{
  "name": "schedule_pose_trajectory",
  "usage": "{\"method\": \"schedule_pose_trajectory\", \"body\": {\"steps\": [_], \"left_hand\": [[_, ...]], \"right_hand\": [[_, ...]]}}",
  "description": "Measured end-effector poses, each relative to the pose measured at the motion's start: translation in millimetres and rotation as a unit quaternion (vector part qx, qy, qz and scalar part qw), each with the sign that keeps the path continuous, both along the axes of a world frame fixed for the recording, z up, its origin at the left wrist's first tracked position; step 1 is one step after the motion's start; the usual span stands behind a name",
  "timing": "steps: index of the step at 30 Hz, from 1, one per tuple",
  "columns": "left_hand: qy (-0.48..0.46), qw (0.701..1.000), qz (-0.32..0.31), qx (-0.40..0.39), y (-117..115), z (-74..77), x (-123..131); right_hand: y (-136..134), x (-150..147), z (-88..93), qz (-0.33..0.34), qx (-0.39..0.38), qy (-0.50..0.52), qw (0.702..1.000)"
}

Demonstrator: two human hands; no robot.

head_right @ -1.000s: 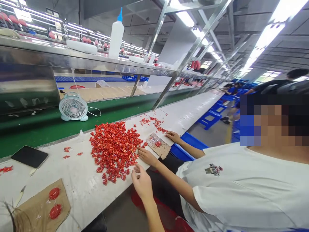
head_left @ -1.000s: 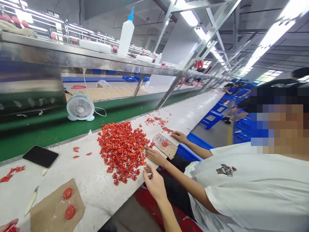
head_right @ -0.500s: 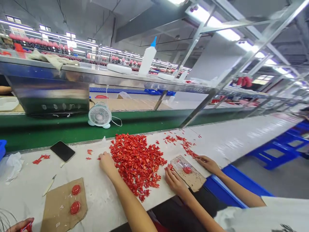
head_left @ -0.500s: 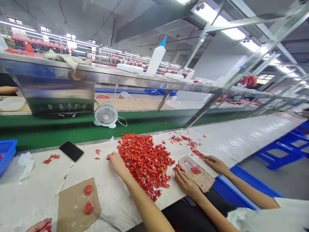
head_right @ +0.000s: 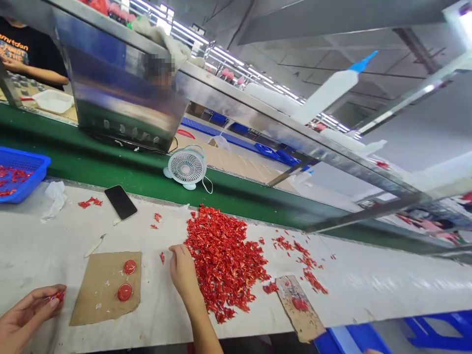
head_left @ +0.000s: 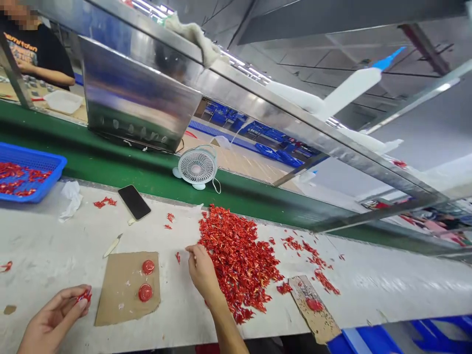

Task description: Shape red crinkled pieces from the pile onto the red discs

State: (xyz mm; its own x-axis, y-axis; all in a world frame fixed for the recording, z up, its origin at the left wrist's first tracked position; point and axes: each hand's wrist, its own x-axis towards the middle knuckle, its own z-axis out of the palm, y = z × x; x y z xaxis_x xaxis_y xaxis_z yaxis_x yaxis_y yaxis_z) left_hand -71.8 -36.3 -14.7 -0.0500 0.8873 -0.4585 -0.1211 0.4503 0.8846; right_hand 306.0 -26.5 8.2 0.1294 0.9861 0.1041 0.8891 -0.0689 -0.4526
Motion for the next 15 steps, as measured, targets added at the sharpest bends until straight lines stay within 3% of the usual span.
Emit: {"method": "schedule_pose_trajectory", "body": {"steps": [3,6,12,15], "left_hand": [[-0.007,1.000,-0.017,0.001,4,-5.2,0],[-0.030,0.999,-0.017,0.013,1,-6.3,6],[-0.084,0.995,-0.026,0.044,-6,6.1,18],[-0.069,0.996,-0.018,0.050,-6,10.4,18]], "right_hand": [[-9,-7,-6.2,-0.041,-0.012,0.008,0.999],[-8,-14,-16.3,-0.047,-0.070,0.027,0.996],[10,-9,-22.3,-0.028,-0.127,0.050,0.990],[18,-7,-23.5,-0.059,-0.147,0.061,0.985]]}}
